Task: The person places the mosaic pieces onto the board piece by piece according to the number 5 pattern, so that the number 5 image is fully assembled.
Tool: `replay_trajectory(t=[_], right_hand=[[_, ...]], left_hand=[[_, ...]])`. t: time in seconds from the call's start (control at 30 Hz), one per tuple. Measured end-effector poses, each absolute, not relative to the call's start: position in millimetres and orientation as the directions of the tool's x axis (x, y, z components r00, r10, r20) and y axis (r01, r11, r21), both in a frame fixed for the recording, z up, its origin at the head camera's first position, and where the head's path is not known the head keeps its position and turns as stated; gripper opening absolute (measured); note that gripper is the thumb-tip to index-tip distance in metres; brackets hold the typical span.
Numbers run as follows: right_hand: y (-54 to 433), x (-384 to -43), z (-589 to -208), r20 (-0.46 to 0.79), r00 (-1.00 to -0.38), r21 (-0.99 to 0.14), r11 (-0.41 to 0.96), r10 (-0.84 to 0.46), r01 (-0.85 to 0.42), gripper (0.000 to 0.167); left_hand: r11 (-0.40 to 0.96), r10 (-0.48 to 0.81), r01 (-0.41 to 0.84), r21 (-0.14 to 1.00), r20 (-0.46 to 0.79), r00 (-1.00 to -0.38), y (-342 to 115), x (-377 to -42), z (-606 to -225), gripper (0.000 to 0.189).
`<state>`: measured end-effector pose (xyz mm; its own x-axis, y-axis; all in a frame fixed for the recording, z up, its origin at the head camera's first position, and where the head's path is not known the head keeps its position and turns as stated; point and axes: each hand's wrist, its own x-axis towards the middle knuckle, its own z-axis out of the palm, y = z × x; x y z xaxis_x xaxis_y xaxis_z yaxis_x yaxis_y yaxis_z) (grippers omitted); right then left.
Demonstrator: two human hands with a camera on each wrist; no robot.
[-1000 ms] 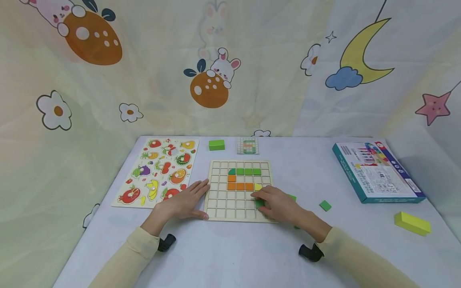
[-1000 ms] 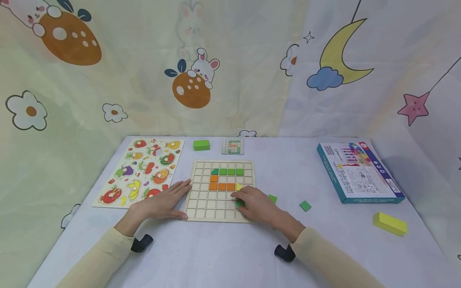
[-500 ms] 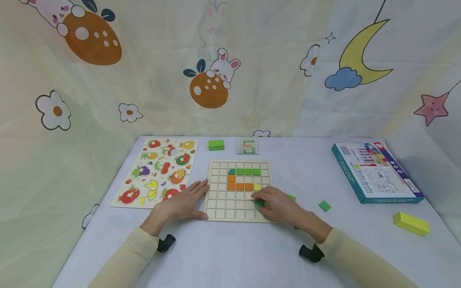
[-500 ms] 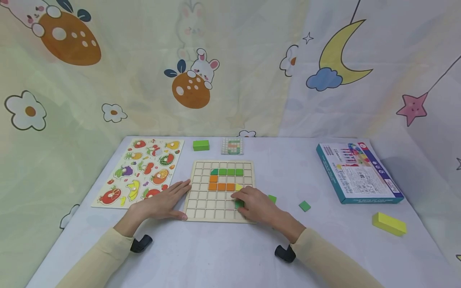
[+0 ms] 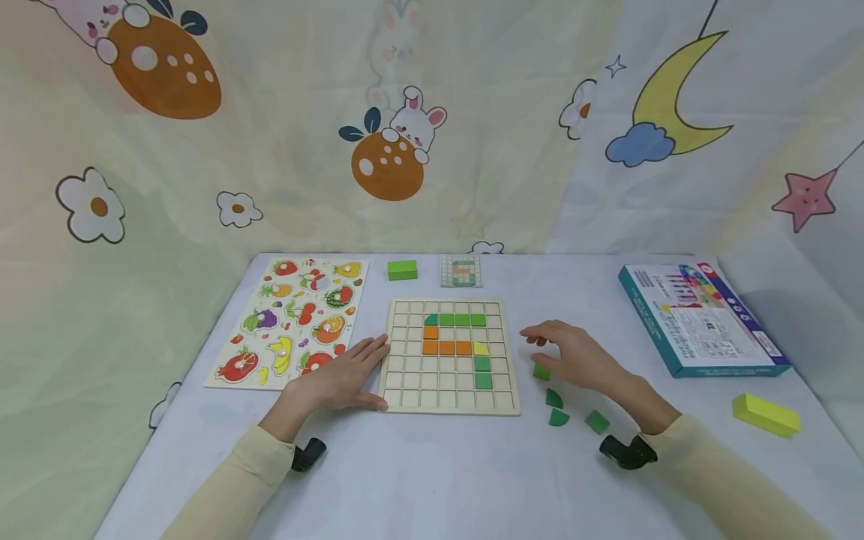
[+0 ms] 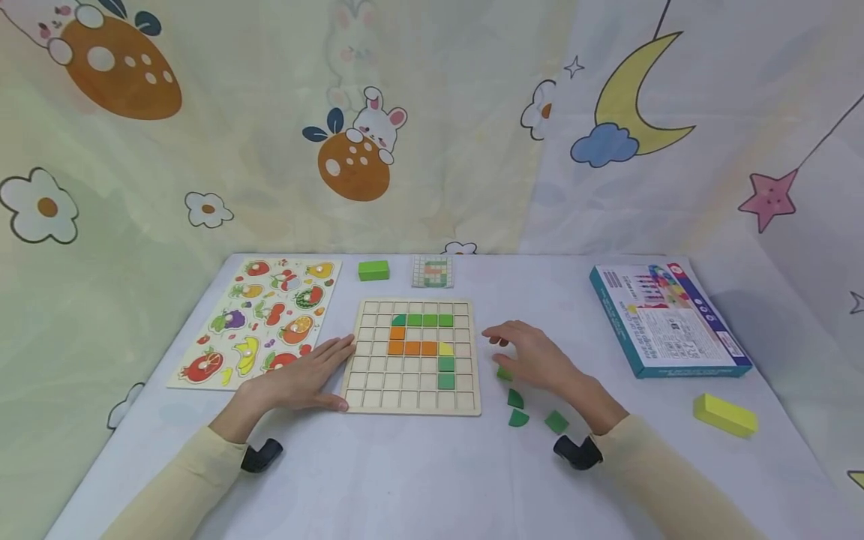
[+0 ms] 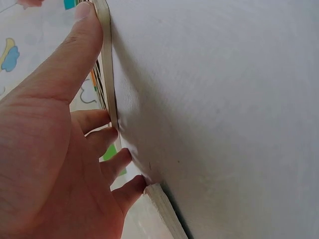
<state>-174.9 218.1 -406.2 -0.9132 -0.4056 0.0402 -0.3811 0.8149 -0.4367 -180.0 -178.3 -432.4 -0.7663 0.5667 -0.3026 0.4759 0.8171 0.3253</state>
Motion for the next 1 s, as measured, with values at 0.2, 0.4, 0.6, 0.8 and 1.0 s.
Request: replay_trajectory(t=[0.2, 0.4, 0.6, 0.8, 1.0], right_hand=[[237, -168, -405, -0.043, -0.898, -0.413, 0.826, -0.439, -0.384, 0.040], [252, -152, -412, -0.140, -0.878, -0.459, 0.815, -0.458, -0.352, 0.035], [260, -143, -423, -0.126, -0.825, -0.478, 0.763, -0.551, -0.436, 0.036], [258, -142, -427, -0.079, -0.809, -0.462, 0.740, -0.583, -0.488, 0.040], [251, -142, -429, -0.060, -0.824, -0.428, 0.760, -0.564, -0.489, 0.042]], left_hand=[[0.820, 0.565, 0.477, 0.316, -0.307, -0.766, -178, -180, -434, 0.102], [0.826, 0.556, 0.470, 0.310, -0.317, -0.769, -177, -180, -432, 0.101], [0.831, 0.551, 0.473, 0.293, -0.313, -0.774, -178, -180, -429, 0.101], [0.831, 0.549, 0.458, 0.317, -0.324, -0.771, -177, -180, -428, 0.100], [0.830, 0.550, 0.460, 0.315, -0.327, -0.769, -175, -179, -430, 0.100]])
